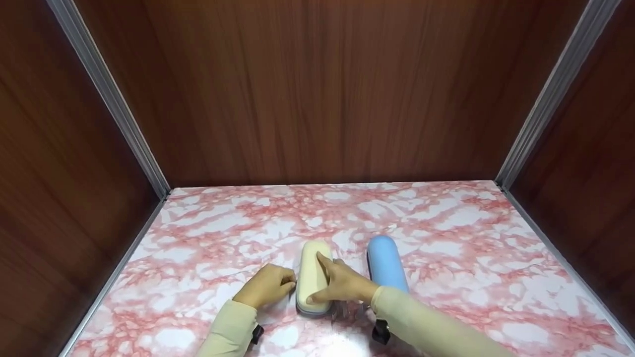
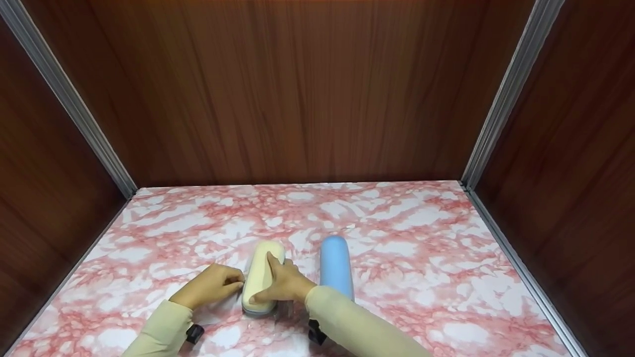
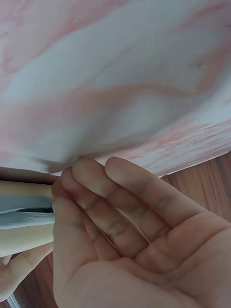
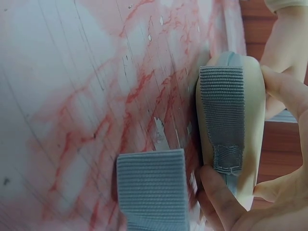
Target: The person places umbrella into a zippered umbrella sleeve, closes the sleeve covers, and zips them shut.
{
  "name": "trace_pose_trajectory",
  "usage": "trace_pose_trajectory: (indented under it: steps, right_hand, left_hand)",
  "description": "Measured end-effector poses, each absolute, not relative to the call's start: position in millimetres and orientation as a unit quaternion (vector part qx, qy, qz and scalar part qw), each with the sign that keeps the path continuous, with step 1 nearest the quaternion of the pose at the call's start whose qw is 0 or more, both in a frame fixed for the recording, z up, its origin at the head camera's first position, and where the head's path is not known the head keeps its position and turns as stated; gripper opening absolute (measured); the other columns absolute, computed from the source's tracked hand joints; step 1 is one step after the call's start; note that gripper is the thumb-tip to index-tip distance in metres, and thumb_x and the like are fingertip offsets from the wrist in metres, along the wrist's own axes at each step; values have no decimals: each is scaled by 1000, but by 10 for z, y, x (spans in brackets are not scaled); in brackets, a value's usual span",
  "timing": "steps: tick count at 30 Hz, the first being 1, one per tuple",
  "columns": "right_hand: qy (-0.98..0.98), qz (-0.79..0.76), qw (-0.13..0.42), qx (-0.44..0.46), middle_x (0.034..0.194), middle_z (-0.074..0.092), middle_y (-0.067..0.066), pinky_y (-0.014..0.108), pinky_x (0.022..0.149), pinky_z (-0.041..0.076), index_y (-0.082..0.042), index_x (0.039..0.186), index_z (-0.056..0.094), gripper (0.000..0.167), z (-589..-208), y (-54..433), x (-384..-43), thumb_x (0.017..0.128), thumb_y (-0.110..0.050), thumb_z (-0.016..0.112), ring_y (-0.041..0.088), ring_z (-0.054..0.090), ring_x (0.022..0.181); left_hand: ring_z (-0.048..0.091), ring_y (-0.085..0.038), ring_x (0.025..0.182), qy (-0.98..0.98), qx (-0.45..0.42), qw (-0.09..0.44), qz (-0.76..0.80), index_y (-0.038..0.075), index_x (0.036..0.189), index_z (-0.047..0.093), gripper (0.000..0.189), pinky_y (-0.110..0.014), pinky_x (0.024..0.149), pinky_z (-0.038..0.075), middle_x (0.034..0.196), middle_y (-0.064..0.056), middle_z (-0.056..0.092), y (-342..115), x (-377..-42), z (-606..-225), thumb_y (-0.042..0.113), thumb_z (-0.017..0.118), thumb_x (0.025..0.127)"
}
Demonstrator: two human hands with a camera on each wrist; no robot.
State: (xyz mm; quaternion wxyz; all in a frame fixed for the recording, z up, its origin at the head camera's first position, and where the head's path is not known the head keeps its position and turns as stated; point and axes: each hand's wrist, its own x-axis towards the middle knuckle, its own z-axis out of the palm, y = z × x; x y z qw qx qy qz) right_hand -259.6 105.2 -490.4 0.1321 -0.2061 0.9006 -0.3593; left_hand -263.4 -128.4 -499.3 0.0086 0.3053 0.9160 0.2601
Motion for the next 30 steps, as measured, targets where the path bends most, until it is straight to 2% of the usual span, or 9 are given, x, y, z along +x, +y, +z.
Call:
trace_pose_trajectory:
  steps: [11, 20, 30]
  right_hand:
    - [902, -356, 131, -206, 133, 47, 31, 45, 97, 47, -1, 158, 22, 120, -4919, 1070, -2591, 69, -47, 88, 27, 54, 106]
    - [900, -359, 136, -204, 131, 47, 29, 46, 96, 47, -3, 159, 21, 119, -4911, 1055, -2581, 70, -48, 87, 26, 54, 105]
    - [899, -364, 133, -203, 131, 47, 29, 44, 96, 47, -4, 159, 22, 119, -4915, 1059, -2584, 69, -47, 88, 26, 54, 103]
  left_hand:
    - [51, -2, 63, 905, 305, 56, 292, 12, 83, 72, 12, -25, 61, 49, 71, 13, 61, -1347, -2518, -5005, 9, 69, 94]
    - [52, -2, 64, 904, 303, 64, 294, 10, 87, 73, 8, -23, 62, 49, 73, 12, 62, -1364, -2451, -5002, 10, 69, 94]
    - [50, -1, 62, 901, 310, 54, 297, 10, 83, 74, 11, -23, 59, 47, 68, 14, 59, -1361, -2411, -4995, 8, 70, 93]
